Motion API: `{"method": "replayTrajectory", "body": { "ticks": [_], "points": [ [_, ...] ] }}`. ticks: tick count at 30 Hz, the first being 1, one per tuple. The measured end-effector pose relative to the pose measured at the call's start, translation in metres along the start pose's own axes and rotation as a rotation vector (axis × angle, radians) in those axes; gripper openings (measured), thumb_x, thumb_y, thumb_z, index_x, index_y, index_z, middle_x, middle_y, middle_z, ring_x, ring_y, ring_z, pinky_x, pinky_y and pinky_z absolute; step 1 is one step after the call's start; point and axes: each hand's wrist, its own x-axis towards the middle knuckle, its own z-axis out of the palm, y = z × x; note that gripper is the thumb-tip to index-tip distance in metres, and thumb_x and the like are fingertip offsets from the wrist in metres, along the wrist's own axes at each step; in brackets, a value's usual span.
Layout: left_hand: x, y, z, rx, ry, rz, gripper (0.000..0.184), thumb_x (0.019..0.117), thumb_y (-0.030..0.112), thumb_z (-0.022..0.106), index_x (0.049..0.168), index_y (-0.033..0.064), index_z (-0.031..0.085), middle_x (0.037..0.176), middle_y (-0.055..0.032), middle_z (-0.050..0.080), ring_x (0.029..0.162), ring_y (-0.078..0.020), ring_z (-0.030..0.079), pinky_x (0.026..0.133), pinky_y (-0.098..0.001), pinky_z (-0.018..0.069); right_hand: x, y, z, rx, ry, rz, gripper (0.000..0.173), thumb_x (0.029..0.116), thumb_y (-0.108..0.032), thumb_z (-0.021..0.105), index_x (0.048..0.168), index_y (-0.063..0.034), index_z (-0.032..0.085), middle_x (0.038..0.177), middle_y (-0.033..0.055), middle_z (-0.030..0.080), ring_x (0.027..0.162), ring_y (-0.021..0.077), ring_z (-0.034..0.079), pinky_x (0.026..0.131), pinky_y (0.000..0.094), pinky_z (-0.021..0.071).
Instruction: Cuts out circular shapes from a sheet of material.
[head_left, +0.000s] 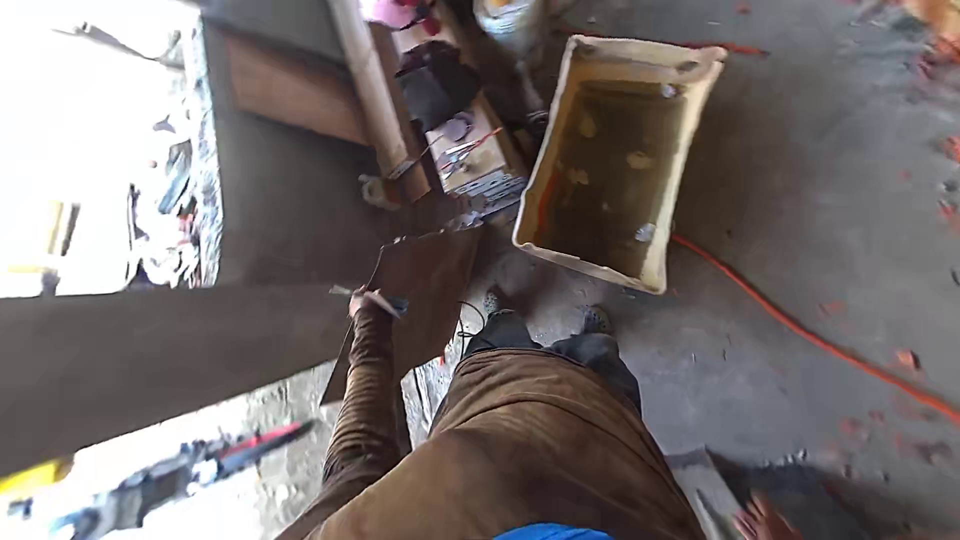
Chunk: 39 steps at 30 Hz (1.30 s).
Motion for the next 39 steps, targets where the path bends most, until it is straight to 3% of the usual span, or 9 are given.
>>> {"method": "replayTrajectory", "body": {
  "ticks": [5, 9, 14, 16, 20, 23, 29, 35, 39],
  "points": [
    [0.041, -0.008, -0.017, -0.38, 0.057, -0.151, 0.037, 0.1023, 0.007, 0.058, 0.137, -0.0037, 0.056, 0.131, -0.0231, 0.063, 0.12, -0.0279, 0.063, 0.104, -0.042, 0.0493, 0.009, -0.172, 0.201, -0.305, -0.134, -0.465, 0.049, 0.1057, -0.027, 0.058, 0.144, 0.0034, 0.05, 0.131, 0.0289, 0.061, 0.11, 0.0395, 0.067, 0.091, 0.0541, 0.0565],
    [0.09, -0.011, -0.027, -1.055, 0.167, -0.315, 0.034, 0.1094, 0.03, 0.046, 0.118, 0.0014, 0.061, 0.091, -0.0095, 0.063, 0.07, -0.0142, 0.059, 0.068, -0.0346, 0.0538, -0.084, -0.294, 0.378, -0.597, -0.372, -0.801, 0.05, 0.1044, -0.026, 0.059, 0.143, 0.0037, 0.05, 0.125, 0.0253, 0.065, 0.103, 0.0324, 0.07, 0.089, 0.048, 0.0585],
    [0.149, 0.021, -0.081, -1.503, 0.254, -0.146, 0.034, 0.1088, 0.02, 0.045, 0.081, 0.0068, 0.059, 0.055, 0.0016, 0.056, 0.044, -0.0067, 0.05, 0.046, -0.0245, 0.047, -0.215, -0.352, 0.553, -0.859, -0.662, -1.11, 0.043, 0.1028, -0.021, 0.063, 0.137, 0.0054, 0.055, 0.113, 0.0207, 0.071, 0.094, 0.0245, 0.073, 0.085, 0.041, 0.0605],
    [0.154, 0.035, -0.116, -1.619, 0.217, -0.026, 0.038, 0.1098, 0.021, 0.043, 0.078, 0.0086, 0.06, 0.052, 0.0036, 0.054, 0.041, -0.0048, 0.047, 0.042, -0.0211, 0.0437, -0.263, -0.347, 0.604, -0.814, -0.808, -1.221, 0.038, 0.1021, -0.017, 0.063, 0.133, 0.004, 0.058, 0.11, 0.0174, 0.072, 0.091, 0.0215, 0.074, 0.083, 0.0394, 0.0615],
    [0.158, 0.05, -0.167, -1.634, 0.065, 0.082, 0.038, 0.1119, 0.027, 0.037, 0.084, 0.0119, 0.059, 0.053, 0.0059, 0.049, 0.04, -0.003, 0.043, 0.041, -0.0167, 0.0402, -0.333, -0.316, 0.673, -0.621, -1.108, -1.359, 0.033, 0.1009, -0.012, 0.062, 0.13, 0.0044, 0.061, 0.11, 0.0146, 0.072, 0.092, 0.0199, 0.073, 0.084, 0.0392, 0.0634],
    [0.223, 0.033, -0.126, -1.799, 0.083, 0.115, 0.045, 0.1107, 0.017, 0.032, 0.081, 0.0021, 0.063, 0.049, 0.0001, 0.056, 0.036, -0.0052, 0.047, 0.038, -0.0187, 0.0413, -0.341, -0.297, 0.714, -0.638, -1.239, -1.384, 0.031, 0.1016, -0.01, 0.058, 0.129, 0.0042, 0.062, 0.116, 0.0156, 0.07, 0.101, 0.0207, 0.071, 0.088, 0.0397, 0.0618],
    [0.276, 0.022, -0.063, -1.8, 0.101, -0.186, 0.041, 0.1109, 0.021, 0.032, 0.093, -0.0005, 0.063, 0.049, 0.0004, 0.051, 0.035, -0.0053, 0.043, 0.036, -0.0187, 0.0392, -0.316, -0.289, 0.8, -0.761, -1.276, -1.37, 0.036, 0.0968, -0.009, 0.068, 0.132, -0.0012, 0.063, 0.124, 0.0151, 0.069, 0.111, 0.0198, 0.07, 0.094, 0.0381, 0.0603],
    [0.32, 0.047, -0.044, -1.74, 0.19, -0.312, 0.041, 0.1105, 0.022, 0.033, 0.09, 0.0004, 0.061, 0.047, -0.0003, 0.051, 0.034, -0.006, 0.044, 0.036, -0.0191, 0.0386, -0.309, -0.334, 0.875, -1.154, -1.362, -1.419, 0.043, 0.0919, -0.016, 0.074, 0.132, -0.0026, 0.066, 0.126, 0.0157, 0.07, 0.118, 0.0262, 0.067, 0.106, 0.0456, 0.0517],
    [0.334, 0.082, -0.045, -1.633, 0.238, -0.371, 0.04, 0.1108, 0.022, 0.035, 0.084, 0.0035, 0.06, 0.048, 0.0008, 0.05, 0.036, -0.0065, 0.043, 0.038, -0.0208, 0.0396, -0.317, -0.365, 0.904, -1.482, -1.334, -1.427, 0.061, 0.0915, -0.019, 0.071, 0.149, -0.0109, 0.05, 0.124, 0.0232, 0.068, 0.116, 0.0386, 0.066, 0.102, 0.0574, 0.0509]
  ]
}}
